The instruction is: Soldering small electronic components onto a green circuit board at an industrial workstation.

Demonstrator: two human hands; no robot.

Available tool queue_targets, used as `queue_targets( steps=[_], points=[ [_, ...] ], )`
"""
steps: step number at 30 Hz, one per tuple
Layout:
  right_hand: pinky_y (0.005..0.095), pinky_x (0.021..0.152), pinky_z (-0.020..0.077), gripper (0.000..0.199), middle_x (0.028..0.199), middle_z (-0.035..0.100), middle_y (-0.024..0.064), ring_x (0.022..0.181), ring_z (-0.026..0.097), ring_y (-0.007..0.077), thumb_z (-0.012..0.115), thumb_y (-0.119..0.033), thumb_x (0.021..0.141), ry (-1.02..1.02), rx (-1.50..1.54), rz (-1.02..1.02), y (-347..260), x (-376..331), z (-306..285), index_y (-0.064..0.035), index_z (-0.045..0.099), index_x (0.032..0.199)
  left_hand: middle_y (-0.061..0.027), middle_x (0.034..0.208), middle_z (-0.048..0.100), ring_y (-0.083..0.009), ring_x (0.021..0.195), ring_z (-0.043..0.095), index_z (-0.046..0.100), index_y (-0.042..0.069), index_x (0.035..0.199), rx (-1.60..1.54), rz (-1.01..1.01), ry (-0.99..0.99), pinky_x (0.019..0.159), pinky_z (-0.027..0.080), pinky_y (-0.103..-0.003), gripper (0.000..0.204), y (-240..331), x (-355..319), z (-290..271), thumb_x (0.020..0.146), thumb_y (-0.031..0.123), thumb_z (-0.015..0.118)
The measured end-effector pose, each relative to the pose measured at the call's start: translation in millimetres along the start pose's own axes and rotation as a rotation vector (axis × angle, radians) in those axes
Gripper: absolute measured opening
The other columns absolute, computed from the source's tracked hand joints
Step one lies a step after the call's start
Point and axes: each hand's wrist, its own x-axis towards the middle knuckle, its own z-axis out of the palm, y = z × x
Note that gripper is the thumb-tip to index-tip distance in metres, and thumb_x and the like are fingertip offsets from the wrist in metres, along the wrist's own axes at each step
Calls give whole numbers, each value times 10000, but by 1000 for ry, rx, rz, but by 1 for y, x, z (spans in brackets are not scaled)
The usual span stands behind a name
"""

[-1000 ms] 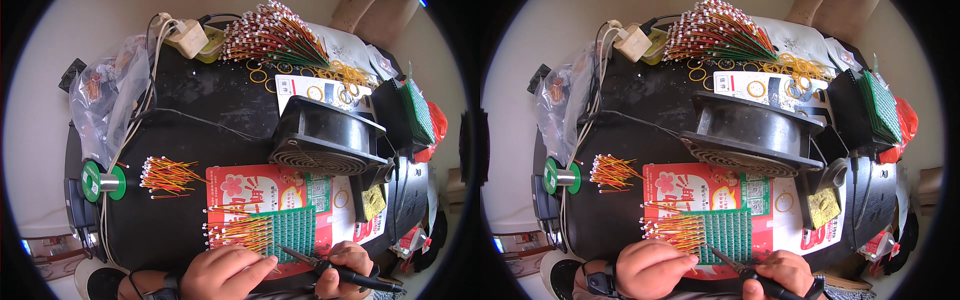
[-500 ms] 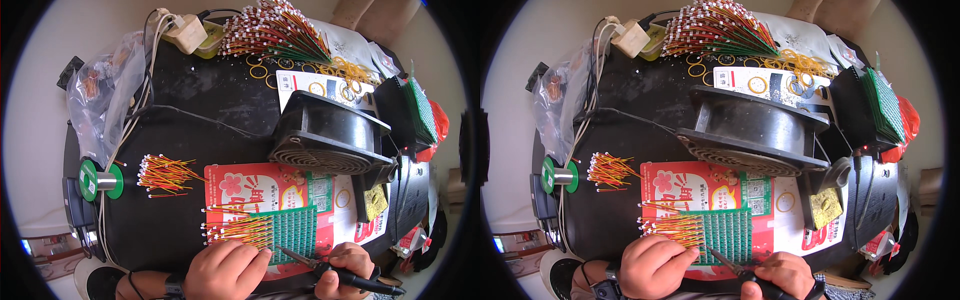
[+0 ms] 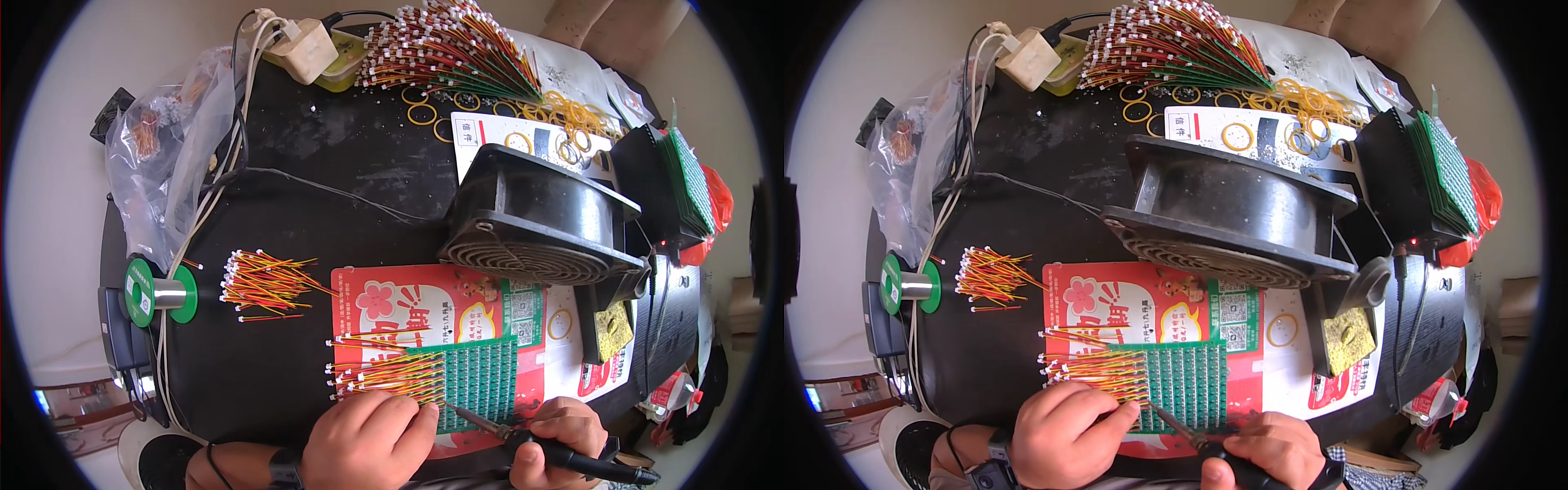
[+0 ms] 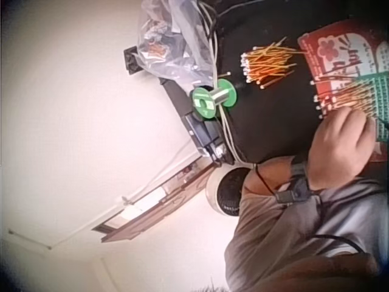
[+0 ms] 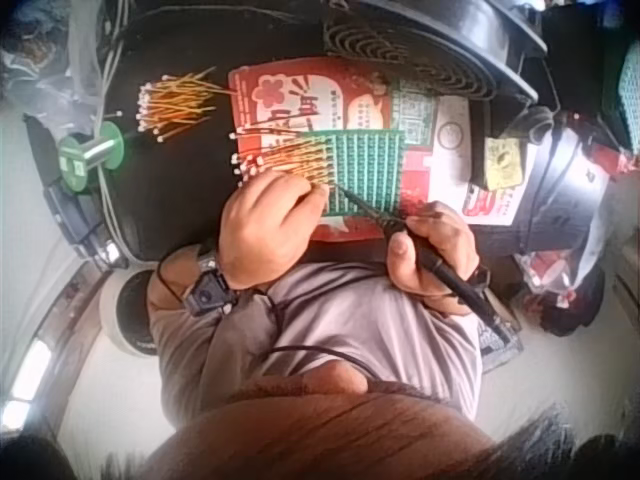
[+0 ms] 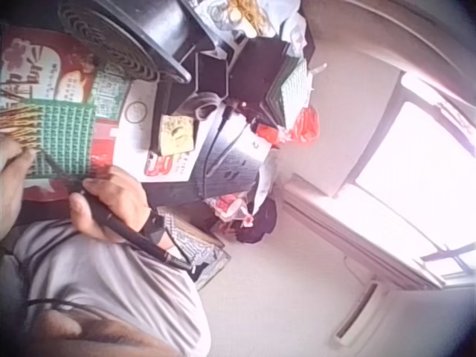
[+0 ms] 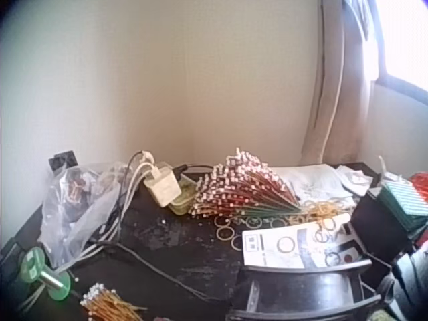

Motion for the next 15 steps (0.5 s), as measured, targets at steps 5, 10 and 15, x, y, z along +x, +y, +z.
queue_targets(
  steps=[5,10,15],
  points=[
    [350,483,458,235,652,582,132,507,573,239,705,-139,930,-6,-6,-19,1,1,0,34,552,970,-45,776,618,-222,662,621,751,32,847,-1,1,7,548,529,-333,146,0,1,1,707,23,790],
    [349,481,454,235,647,577,131,507,569,234,699,-136,930,-19,0,-6,-1,3,-1,42,550,965,-52,775,617,-225,662,623,751,29,854,3,0,2,551,531,-335,146,1,1,0,713,20,785],
    [351,488,453,239,649,568,133,510,558,234,702,-138,929,55,22,-19,3,-4,1,48,556,966,-52,772,614,-226,660,622,750,27,863,-2,-4,-16,558,533,-335,149,-1,1,0,718,22,782]
  ],
)
